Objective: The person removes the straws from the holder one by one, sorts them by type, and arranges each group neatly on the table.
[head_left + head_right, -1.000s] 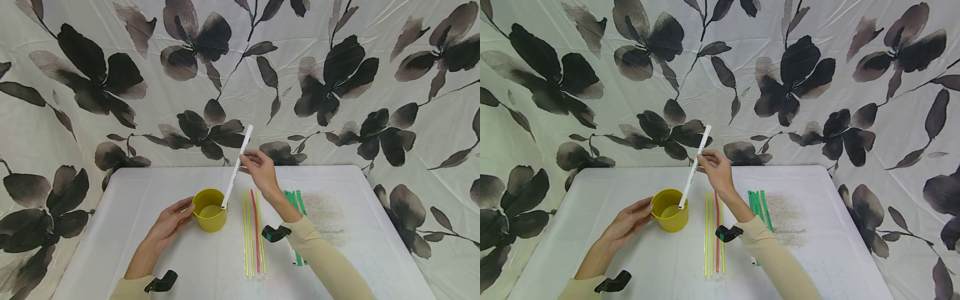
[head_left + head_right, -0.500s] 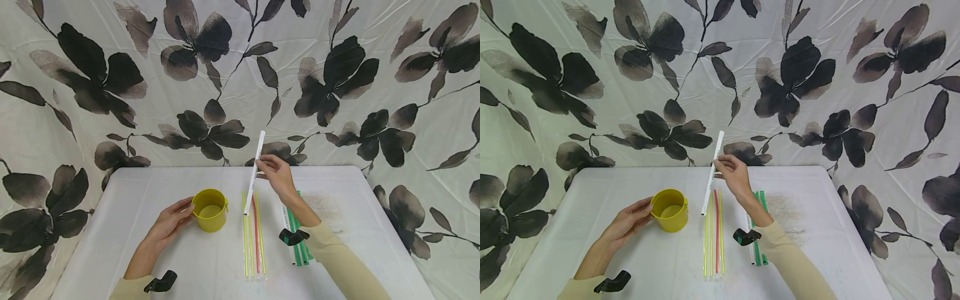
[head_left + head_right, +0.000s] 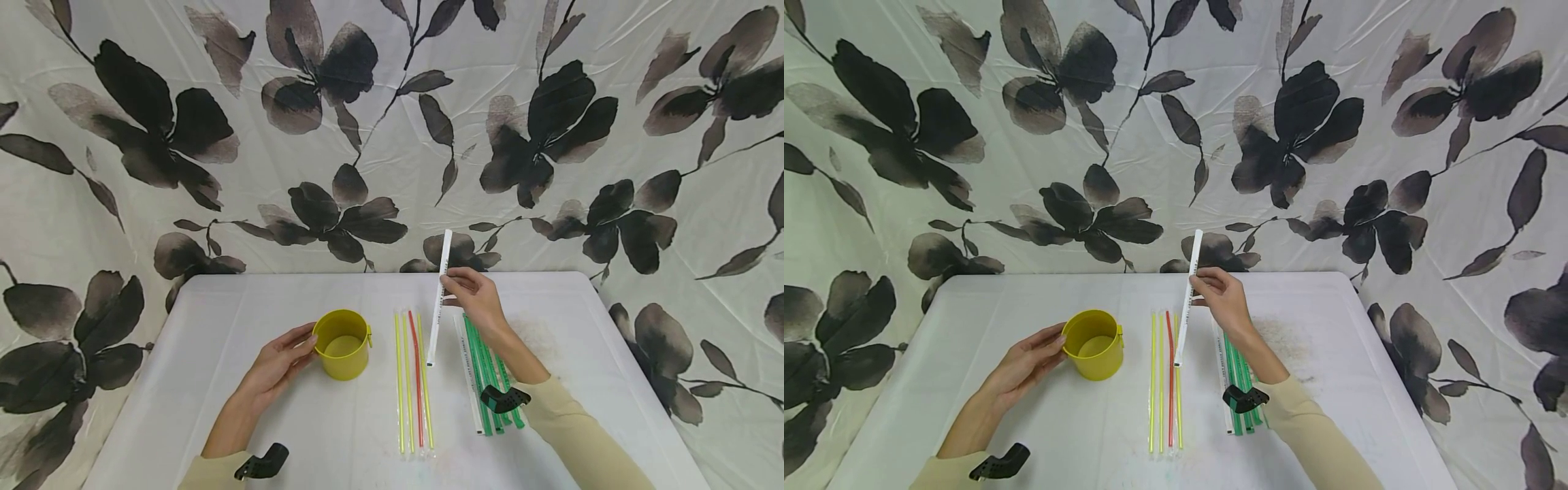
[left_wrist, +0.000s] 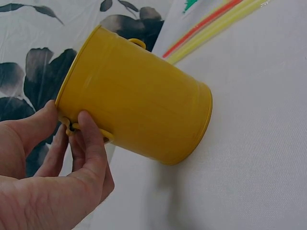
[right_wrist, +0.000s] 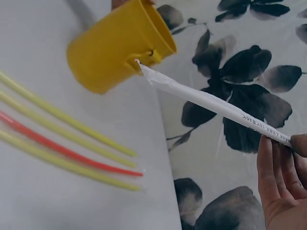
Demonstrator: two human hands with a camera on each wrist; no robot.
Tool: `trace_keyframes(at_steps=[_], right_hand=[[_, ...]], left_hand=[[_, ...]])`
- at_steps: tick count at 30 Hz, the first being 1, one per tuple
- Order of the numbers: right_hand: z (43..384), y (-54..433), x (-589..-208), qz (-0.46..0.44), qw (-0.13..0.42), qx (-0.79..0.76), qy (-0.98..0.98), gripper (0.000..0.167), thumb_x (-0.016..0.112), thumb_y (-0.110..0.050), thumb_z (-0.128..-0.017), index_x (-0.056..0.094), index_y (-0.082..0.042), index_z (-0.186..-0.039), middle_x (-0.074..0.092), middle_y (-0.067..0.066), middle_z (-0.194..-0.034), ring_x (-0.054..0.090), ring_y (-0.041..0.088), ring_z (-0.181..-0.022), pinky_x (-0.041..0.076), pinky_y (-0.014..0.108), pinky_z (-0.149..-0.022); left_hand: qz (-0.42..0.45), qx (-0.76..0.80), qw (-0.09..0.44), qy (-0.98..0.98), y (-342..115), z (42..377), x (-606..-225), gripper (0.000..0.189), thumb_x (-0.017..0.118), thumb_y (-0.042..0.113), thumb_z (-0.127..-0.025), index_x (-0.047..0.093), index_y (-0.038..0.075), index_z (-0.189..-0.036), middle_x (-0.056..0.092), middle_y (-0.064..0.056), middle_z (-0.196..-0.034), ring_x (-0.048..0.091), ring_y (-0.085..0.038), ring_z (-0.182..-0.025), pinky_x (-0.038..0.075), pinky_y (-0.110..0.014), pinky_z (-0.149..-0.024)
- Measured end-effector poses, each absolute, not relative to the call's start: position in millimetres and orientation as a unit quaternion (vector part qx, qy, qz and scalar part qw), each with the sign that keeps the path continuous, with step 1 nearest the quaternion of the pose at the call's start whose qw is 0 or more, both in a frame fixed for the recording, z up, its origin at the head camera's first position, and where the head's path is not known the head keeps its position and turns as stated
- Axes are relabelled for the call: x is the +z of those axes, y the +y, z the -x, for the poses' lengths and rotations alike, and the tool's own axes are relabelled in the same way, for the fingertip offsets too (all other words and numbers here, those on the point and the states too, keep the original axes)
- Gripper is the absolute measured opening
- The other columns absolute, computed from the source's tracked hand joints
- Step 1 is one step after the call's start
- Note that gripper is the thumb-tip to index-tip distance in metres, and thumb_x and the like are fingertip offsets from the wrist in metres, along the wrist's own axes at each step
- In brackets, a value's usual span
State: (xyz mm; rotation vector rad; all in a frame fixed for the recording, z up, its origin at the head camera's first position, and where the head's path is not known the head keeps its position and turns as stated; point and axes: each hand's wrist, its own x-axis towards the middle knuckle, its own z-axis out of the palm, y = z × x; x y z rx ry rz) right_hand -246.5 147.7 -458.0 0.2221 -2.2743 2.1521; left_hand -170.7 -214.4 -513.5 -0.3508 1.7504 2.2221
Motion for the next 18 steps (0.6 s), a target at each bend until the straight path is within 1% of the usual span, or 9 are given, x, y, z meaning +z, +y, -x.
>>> trace_keyframes(at_steps=[6, 11, 18], right_hand=[[244, 162, -467, -0.055, -0.001, 0.678, -0.733, 0.034, 0.067, -0.013, -0.102, 0.061, 0.007, -0.129, 0.066, 0.028, -0.121, 0.069, 0.012, -0.092, 0.063, 0.034, -0.084], [242, 174, -474, -0.046, -0.002, 0.669, -0.742, 0.035, 0.067, -0.015, -0.102, 0.061, 0.007, -0.128, 0.067, 0.026, -0.12, 0.069, 0.011, -0.092, 0.063, 0.032, -0.082], [235, 193, -484, -0.051, -0.004, 0.655, -0.754, 0.038, 0.064, -0.018, -0.104, 0.06, 0.009, -0.131, 0.063, 0.031, -0.124, 0.068, 0.009, -0.094, 0.062, 0.031, -0.083]], left_hand=[[0.121, 0.772, 0.143, 0.608, -214, 170, -512, 0.062, 0.068, 0.01, -0.101, 0.039, 0.001, -0.155, 0.044, -0.015, -0.152, 0.061, -0.018, -0.125, 0.052, -0.026, -0.103], [0.115, 0.775, 0.141, 0.606, -214, 170, -512, 0.063, 0.067, 0.01, -0.101, 0.038, 0.0, -0.156, 0.042, -0.017, -0.154, 0.062, -0.015, -0.122, 0.052, -0.026, -0.103], [0.119, 0.771, 0.142, 0.609, -214, 171, -513, 0.062, 0.068, 0.011, -0.101, 0.04, 0.001, -0.155, 0.04, -0.018, -0.155, 0.061, -0.017, -0.124, 0.051, -0.027, -0.104]])
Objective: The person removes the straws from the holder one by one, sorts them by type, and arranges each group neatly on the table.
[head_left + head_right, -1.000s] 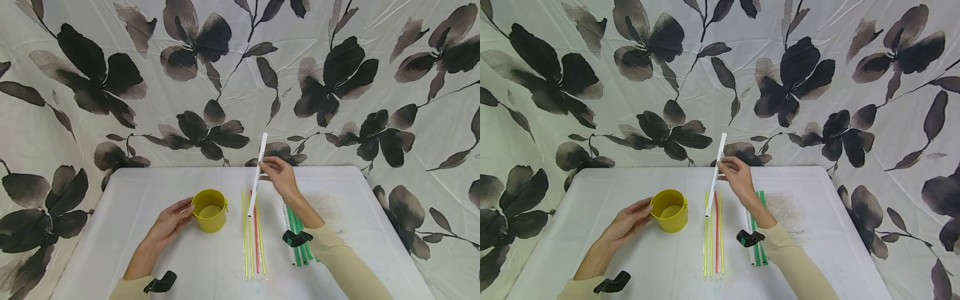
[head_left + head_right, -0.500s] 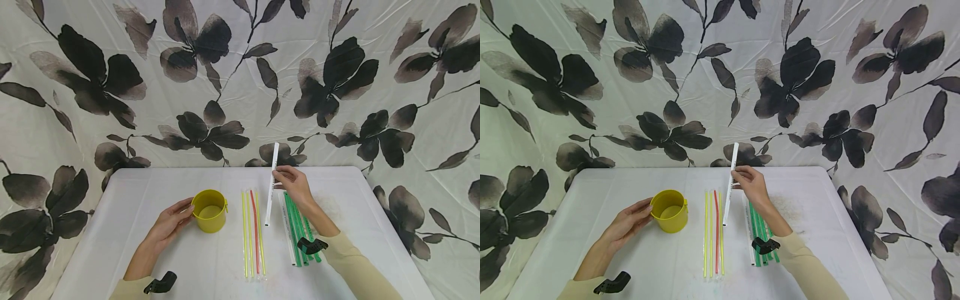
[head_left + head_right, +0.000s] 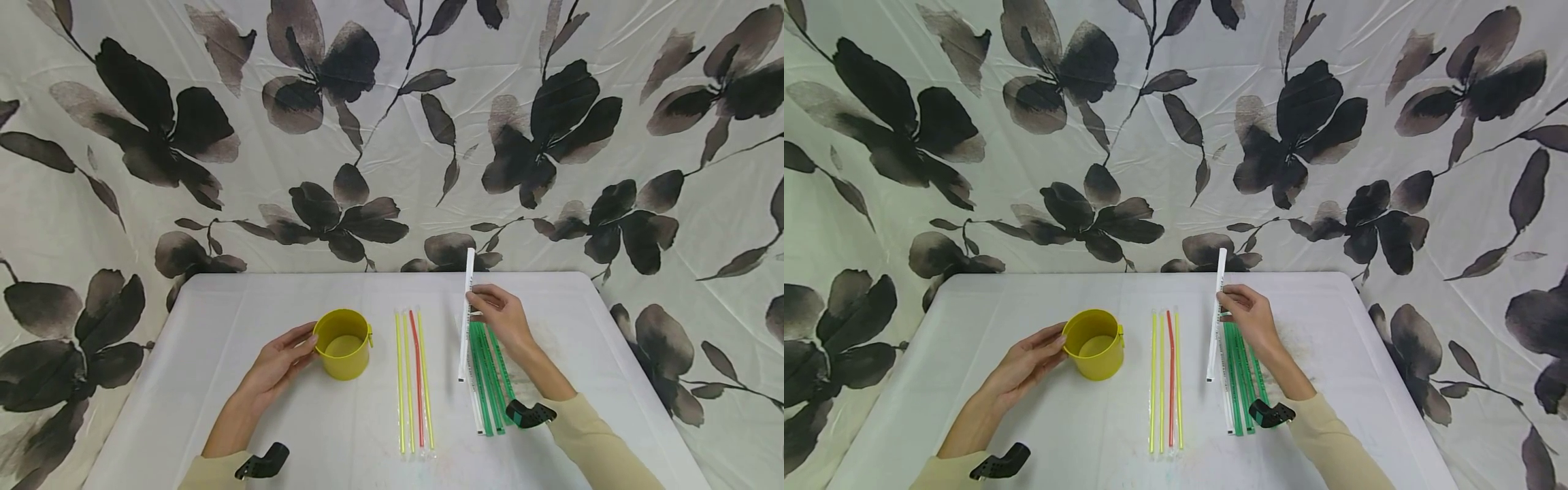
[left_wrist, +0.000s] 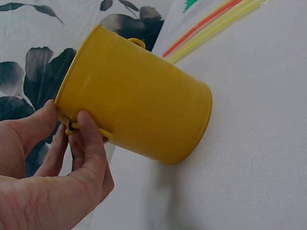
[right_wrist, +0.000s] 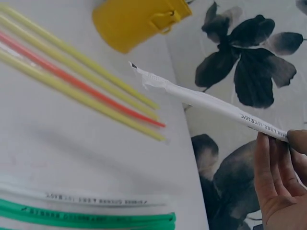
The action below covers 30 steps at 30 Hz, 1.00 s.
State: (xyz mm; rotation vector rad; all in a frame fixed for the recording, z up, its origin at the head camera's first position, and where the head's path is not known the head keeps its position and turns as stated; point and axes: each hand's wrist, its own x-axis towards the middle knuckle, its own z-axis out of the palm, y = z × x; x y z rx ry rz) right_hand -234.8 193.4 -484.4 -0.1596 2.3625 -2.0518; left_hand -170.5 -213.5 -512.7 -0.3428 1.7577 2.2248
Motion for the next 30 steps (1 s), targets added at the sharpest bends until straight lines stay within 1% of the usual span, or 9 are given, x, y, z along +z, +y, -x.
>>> trace_keyframes(at_steps=[3, 8, 11, 14, 18, 21, 26, 30], right_hand=[[231, 201, -489, 0.048, 0.006, -0.65, 0.758, 0.039, 0.064, -0.018, -0.104, 0.059, 0.008, -0.132, 0.063, 0.029, -0.124, 0.068, 0.009, -0.094, 0.062, 0.031, -0.084], [227, 213, -494, 0.029, 0.01, -0.643, 0.765, 0.042, 0.065, -0.02, -0.104, 0.059, 0.009, -0.133, 0.065, 0.024, -0.122, 0.067, 0.01, -0.094, 0.062, 0.034, -0.084], [225, 219, -497, 0.019, 0.01, -0.635, 0.772, 0.042, 0.065, -0.021, -0.104, 0.059, 0.008, -0.133, 0.066, 0.022, -0.12, 0.067, 0.009, -0.093, 0.062, 0.034, -0.084], [223, 226, -501, 0.014, 0.009, -0.626, 0.78, 0.042, 0.065, -0.022, -0.104, 0.059, 0.008, -0.133, 0.067, 0.019, -0.118, 0.067, 0.007, -0.093, 0.062, 0.032, -0.084], [220, 236, -508, 0.011, 0.01, -0.618, 0.786, 0.043, 0.064, -0.022, -0.104, 0.059, 0.008, -0.134, 0.068, 0.018, -0.116, 0.067, 0.005, -0.094, 0.062, 0.032, -0.085], [219, 243, -512, 0.007, 0.01, -0.611, 0.791, 0.043, 0.064, -0.022, -0.105, 0.058, 0.009, -0.134, 0.068, 0.018, -0.116, 0.067, 0.006, -0.093, 0.062, 0.035, -0.086], [217, 255, -520, -0.003, 0.01, -0.589, 0.808, 0.045, 0.064, -0.025, -0.105, 0.059, 0.008, -0.134, 0.065, 0.025, -0.121, 0.067, 0.005, -0.092, 0.061, 0.037, -0.088], [214, 264, -527, -0.018, 0.016, -0.583, 0.812, 0.047, 0.064, -0.027, -0.104, 0.058, 0.007, -0.137, 0.062, 0.027, -0.128, 0.066, 0.002, -0.094, 0.06, 0.035, -0.09]], left_hand=[[0.12, 0.771, 0.144, 0.608, -214, 170, -512, 0.062, 0.068, 0.011, -0.101, 0.04, 0.001, -0.155, 0.04, -0.018, -0.156, 0.061, -0.018, -0.126, 0.051, -0.027, -0.104], [0.119, 0.773, 0.142, 0.607, -214, 171, -512, 0.062, 0.068, 0.011, -0.101, 0.039, 0.0, -0.155, 0.04, -0.018, -0.155, 0.062, -0.016, -0.123, 0.051, -0.027, -0.104], [0.12, 0.774, 0.142, 0.606, -213, 171, -511, 0.061, 0.067, 0.01, -0.101, 0.039, 0.0, -0.155, 0.04, -0.018, -0.156, 0.063, -0.015, -0.122, 0.05, -0.029, -0.106], [0.122, 0.772, 0.143, 0.607, -213, 171, -510, 0.061, 0.066, 0.01, -0.102, 0.039, 0.001, -0.155, 0.039, -0.018, -0.157, 0.063, -0.014, -0.121, 0.048, -0.031, -0.108], [0.12, 0.772, 0.143, 0.608, -211, 170, -510, 0.061, 0.066, 0.011, -0.102, 0.038, 0.0, -0.156, 0.037, -0.019, -0.158, 0.063, -0.013, -0.12, 0.05, -0.029, -0.106], [0.118, 0.773, 0.143, 0.607, -212, 171, -510, 0.061, 0.065, 0.011, -0.103, 0.038, 0.0, -0.156, 0.037, -0.019, -0.158, 0.063, -0.013, -0.121, 0.051, -0.027, -0.104], [0.122, 0.767, 0.143, 0.614, -212, 172, -510, 0.059, 0.066, 0.011, -0.102, 0.04, 0.001, -0.155, 0.041, -0.017, -0.155, 0.06, -0.018, -0.126, 0.047, -0.032, -0.109], [0.119, 0.764, 0.144, 0.617, -212, 171, -509, 0.058, 0.065, 0.012, -0.103, 0.041, 0.001, -0.154, 0.042, -0.017, -0.154, 0.059, -0.019, -0.128, 0.045, -0.035, -0.111]])
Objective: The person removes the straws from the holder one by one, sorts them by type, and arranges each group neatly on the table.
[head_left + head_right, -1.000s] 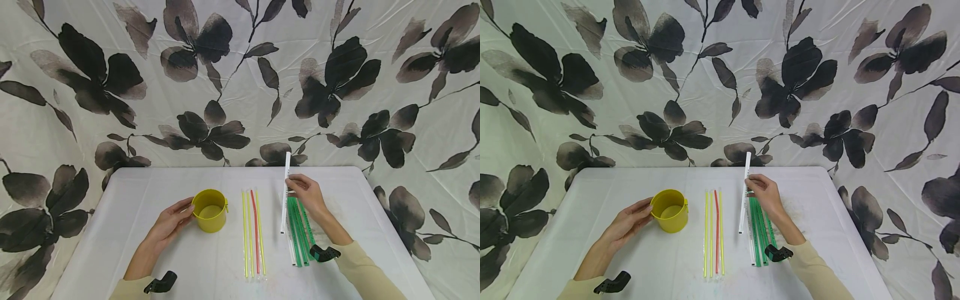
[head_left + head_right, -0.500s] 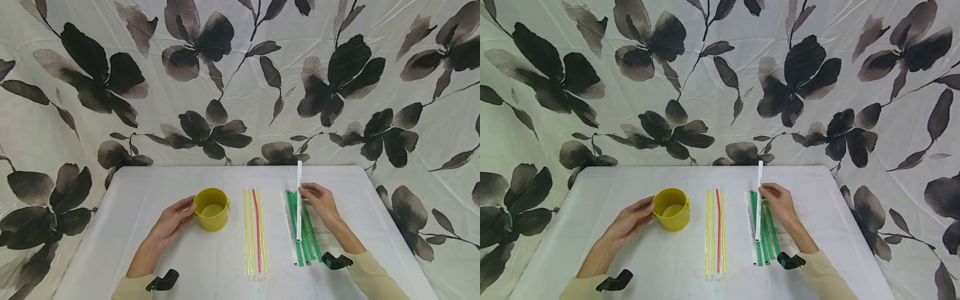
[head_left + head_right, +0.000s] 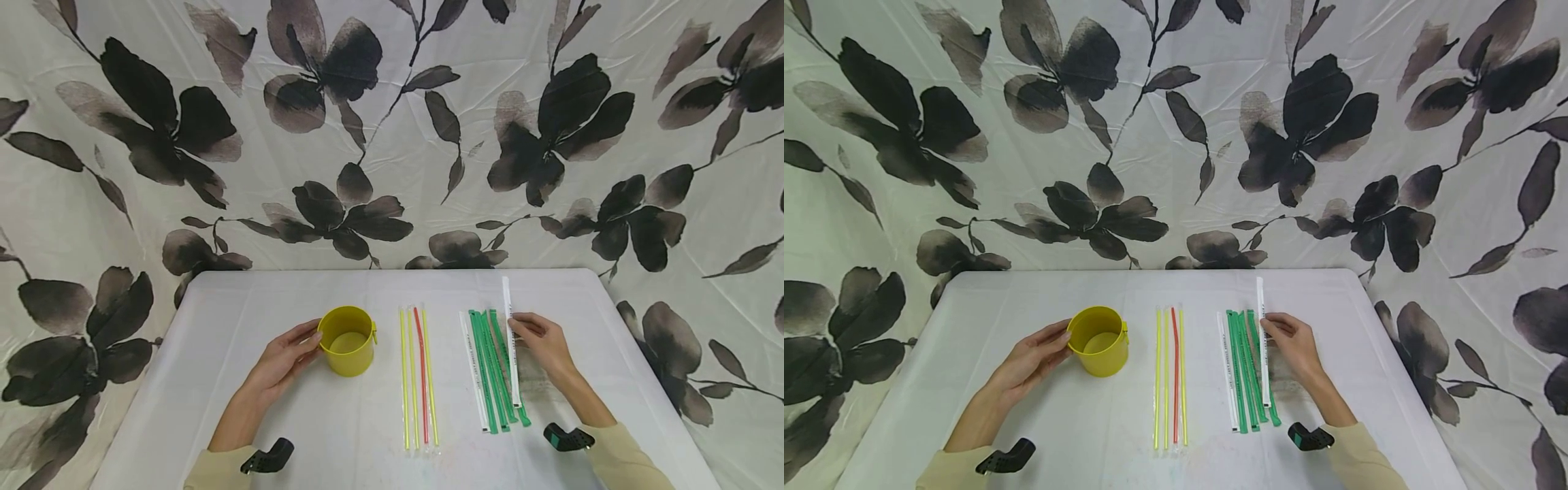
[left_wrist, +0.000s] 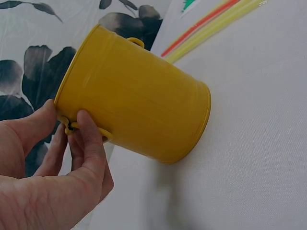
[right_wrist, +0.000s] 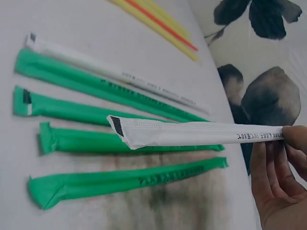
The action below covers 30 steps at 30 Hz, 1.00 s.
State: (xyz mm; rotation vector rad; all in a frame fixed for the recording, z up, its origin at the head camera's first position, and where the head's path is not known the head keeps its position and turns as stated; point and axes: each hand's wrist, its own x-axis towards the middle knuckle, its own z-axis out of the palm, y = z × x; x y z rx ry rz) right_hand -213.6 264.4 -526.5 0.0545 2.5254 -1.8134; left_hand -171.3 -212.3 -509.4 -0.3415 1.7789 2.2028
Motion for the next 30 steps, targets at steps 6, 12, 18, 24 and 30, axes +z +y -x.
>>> trace_keyframes(at_steps=[6, 12, 18, 24, 30], right_hand=[[209, 275, -535, -0.03, 0.016, -0.568, 0.823, 0.049, 0.064, -0.028, -0.104, 0.058, 0.008, -0.137, 0.063, 0.027, -0.129, 0.064, -0.001, -0.094, 0.06, 0.029, -0.087], [205, 281, -544, -0.048, 0.022, -0.544, 0.837, 0.05, 0.064, -0.03, -0.104, 0.059, 0.008, -0.137, 0.063, 0.027, -0.13, 0.063, -0.003, -0.094, 0.059, 0.023, -0.086], [203, 285, -554, -0.069, 0.03, -0.524, 0.848, 0.051, 0.065, -0.032, -0.104, 0.06, 0.007, -0.136, 0.064, 0.026, -0.128, 0.066, 0.004, -0.098, 0.057, 0.017, -0.082], [203, 285, -563, -0.075, 0.043, -0.529, 0.844, 0.049, 0.065, -0.027, -0.104, 0.058, 0.01, -0.136, 0.066, 0.027, -0.122, 0.071, 0.011, -0.09, 0.06, 0.022, -0.077], [206, 280, -570, -0.066, 0.034, -0.51, 0.857, 0.042, 0.064, -0.021, -0.104, 0.061, 0.011, -0.131, 0.069, 0.027, -0.115, 0.073, 0.016, -0.085, 0.061, 0.023, -0.072]], left_hand=[[0.114, 0.767, 0.144, 0.615, -212, 171, -509, 0.06, 0.065, 0.013, -0.103, 0.038, 0.0, -0.155, 0.04, -0.018, -0.155, 0.062, -0.014, -0.122, 0.047, -0.031, -0.109], [0.117, 0.77, 0.144, 0.611, -213, 171, -510, 0.06, 0.066, 0.012, -0.103, 0.039, 0.0, -0.155, 0.042, -0.019, -0.154, 0.063, -0.015, -0.121, 0.048, -0.032, -0.108], [0.121, 0.769, 0.144, 0.611, -212, 172, -509, 0.059, 0.067, 0.011, -0.102, 0.041, 0.0, -0.154, 0.043, -0.018, -0.153, 0.061, -0.018, -0.124, 0.046, -0.034, -0.11], [0.121, 0.767, 0.142, 0.614, -212, 173, -509, 0.059, 0.066, 0.011, -0.102, 0.041, 0.0, -0.154, 0.043, -0.018, -0.154, 0.061, -0.018, -0.125, 0.047, -0.033, -0.109], [0.128, 0.762, 0.143, 0.619, -212, 173, -511, 0.058, 0.067, 0.011, -0.102, 0.042, 0.002, -0.154, 0.043, -0.017, -0.154, 0.059, -0.021, -0.129, 0.049, -0.031, -0.106]])
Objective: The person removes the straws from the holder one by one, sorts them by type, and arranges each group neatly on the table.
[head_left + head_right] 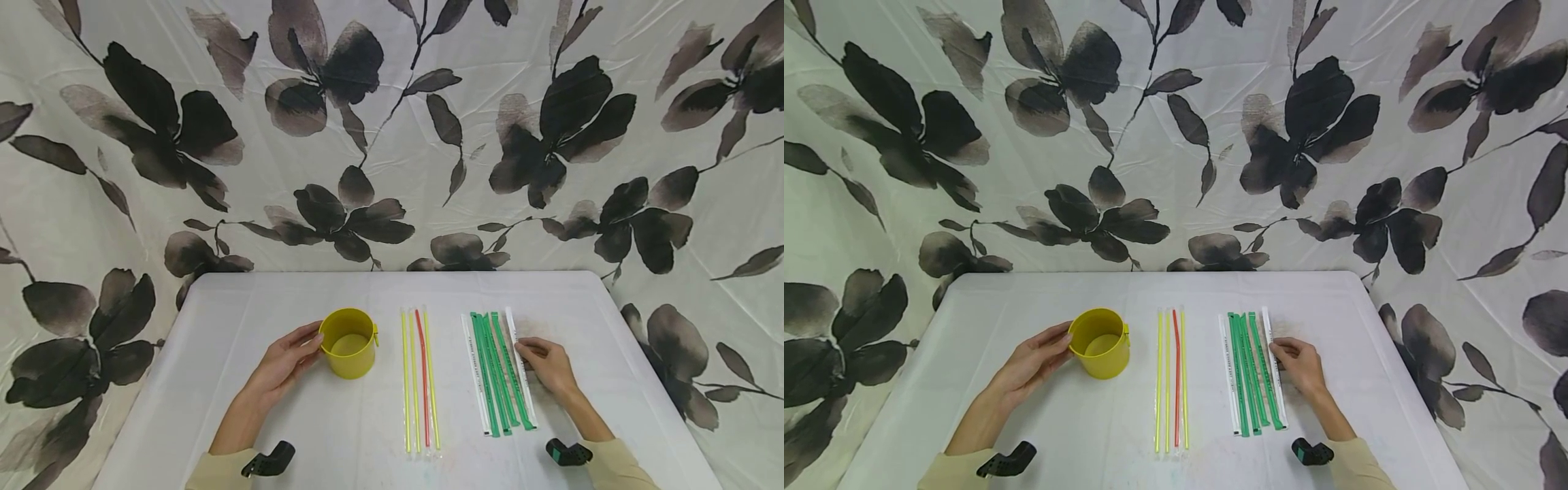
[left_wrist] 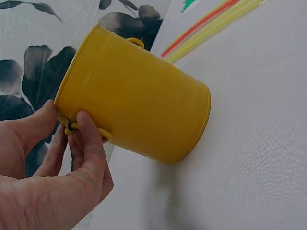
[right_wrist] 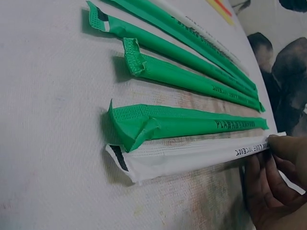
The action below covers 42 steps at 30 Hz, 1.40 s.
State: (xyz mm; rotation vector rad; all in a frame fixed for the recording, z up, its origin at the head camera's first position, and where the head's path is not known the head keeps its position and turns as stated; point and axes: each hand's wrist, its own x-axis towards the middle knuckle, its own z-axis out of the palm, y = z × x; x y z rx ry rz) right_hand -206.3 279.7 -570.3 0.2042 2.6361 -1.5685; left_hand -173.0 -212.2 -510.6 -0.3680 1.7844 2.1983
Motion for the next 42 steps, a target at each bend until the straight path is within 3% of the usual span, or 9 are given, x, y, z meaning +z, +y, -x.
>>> trace_keyframes(at_steps=[15, 26, 35, 42], right_hand=[[209, 262, -569, -0.069, 0.016, -0.464, 0.883, 0.033, 0.068, -0.014, -0.101, 0.067, 0.012, -0.122, 0.072, 0.026, -0.107, 0.073, 0.029, -0.087, 0.06, 0.024, -0.063], [214, 259, -569, -0.057, -0.016, -0.428, 0.902, 0.024, 0.071, -0.011, -0.098, 0.072, 0.009, -0.111, 0.074, 0.019, -0.095, 0.072, 0.026, -0.081, 0.055, 0.02, -0.058], [212, 259, -569, -0.054, -0.036, -0.398, 0.915, 0.021, 0.071, -0.011, -0.097, 0.072, 0.006, -0.108, 0.074, 0.014, -0.089, 0.069, 0.022, -0.078, 0.053, 0.025, -0.067], [213, 261, -568, -0.055, -0.028, -0.414, 0.908, 0.023, 0.067, -0.01, -0.099, 0.069, 0.009, -0.11, 0.072, 0.018, -0.093, 0.067, 0.02, -0.074, 0.054, 0.021, -0.056]], left_hand=[[0.134, 0.759, 0.143, 0.621, -214, 171, -507, 0.058, 0.066, 0.01, -0.102, 0.042, 0.003, -0.154, 0.045, -0.015, -0.152, 0.061, -0.018, -0.125, 0.049, -0.031, -0.107], [0.138, 0.761, 0.137, 0.619, -214, 171, -507, 0.059, 0.068, 0.01, -0.101, 0.043, 0.001, -0.153, 0.048, -0.014, -0.148, 0.062, -0.018, -0.123, 0.05, -0.03, -0.105], [0.132, 0.766, 0.141, 0.614, -214, 171, -509, 0.056, 0.064, 0.007, -0.103, 0.041, 0.002, -0.154, 0.043, -0.016, -0.153, 0.06, -0.02, -0.127, 0.049, -0.03, -0.107], [0.131, 0.766, 0.139, 0.614, -213, 173, -508, 0.058, 0.066, 0.009, -0.102, 0.042, 0.001, -0.154, 0.043, -0.018, -0.153, 0.062, -0.018, -0.124, 0.049, -0.031, -0.106]])
